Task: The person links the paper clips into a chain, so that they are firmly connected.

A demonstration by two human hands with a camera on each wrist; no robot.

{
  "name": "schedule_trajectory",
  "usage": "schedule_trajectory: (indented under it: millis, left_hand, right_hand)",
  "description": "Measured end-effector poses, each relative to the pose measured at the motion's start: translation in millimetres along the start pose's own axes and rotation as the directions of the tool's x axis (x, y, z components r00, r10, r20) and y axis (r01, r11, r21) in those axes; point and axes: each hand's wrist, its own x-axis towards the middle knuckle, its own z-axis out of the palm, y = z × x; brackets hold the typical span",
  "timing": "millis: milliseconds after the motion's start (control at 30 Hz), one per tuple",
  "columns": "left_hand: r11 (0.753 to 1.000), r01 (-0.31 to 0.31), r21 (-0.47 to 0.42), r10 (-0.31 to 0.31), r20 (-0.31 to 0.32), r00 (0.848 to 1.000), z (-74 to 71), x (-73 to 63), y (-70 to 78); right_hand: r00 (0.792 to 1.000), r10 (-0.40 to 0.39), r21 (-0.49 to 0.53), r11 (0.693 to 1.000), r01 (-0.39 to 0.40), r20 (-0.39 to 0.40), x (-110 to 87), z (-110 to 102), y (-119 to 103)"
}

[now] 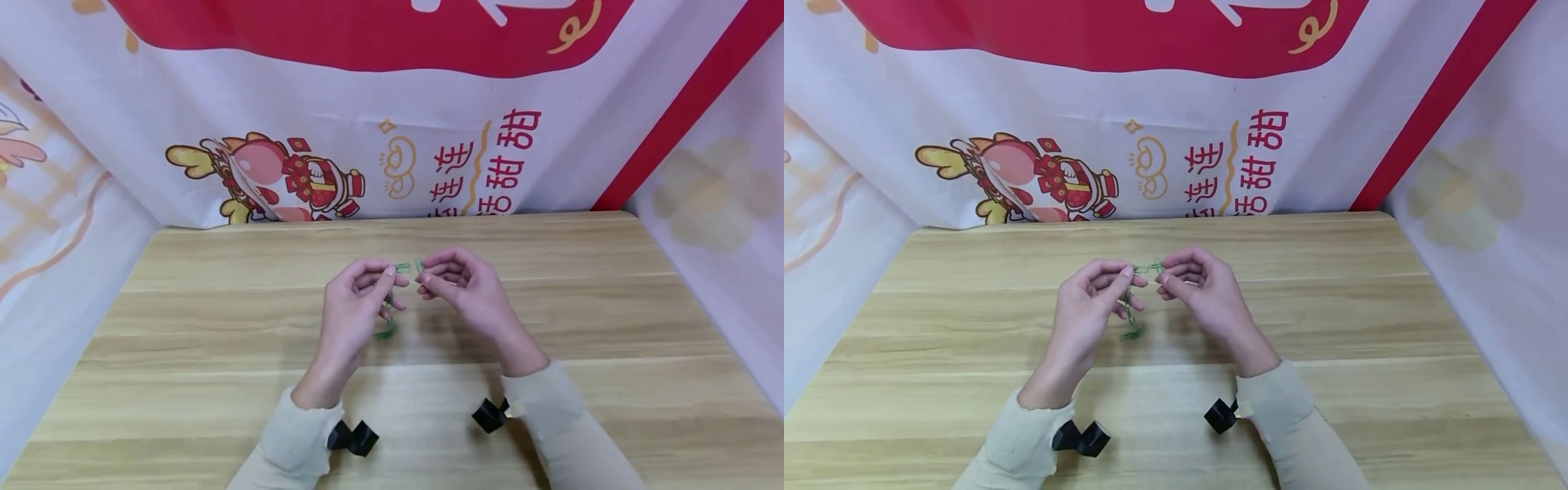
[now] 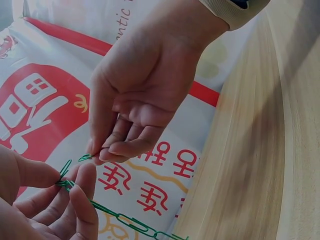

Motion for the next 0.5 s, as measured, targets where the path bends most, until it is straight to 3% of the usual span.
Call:
schedule_trajectory:
  millis: [500]
  left_hand:
    - [1.0,-0.004,-0.024,0.004,-0.018,1.0,2.9,-2.5,3.9]
  right_hand:
    - [0.999,-0.023,0.046,0.999,0.025,-0.037,-2.5,5.1,-5.1]
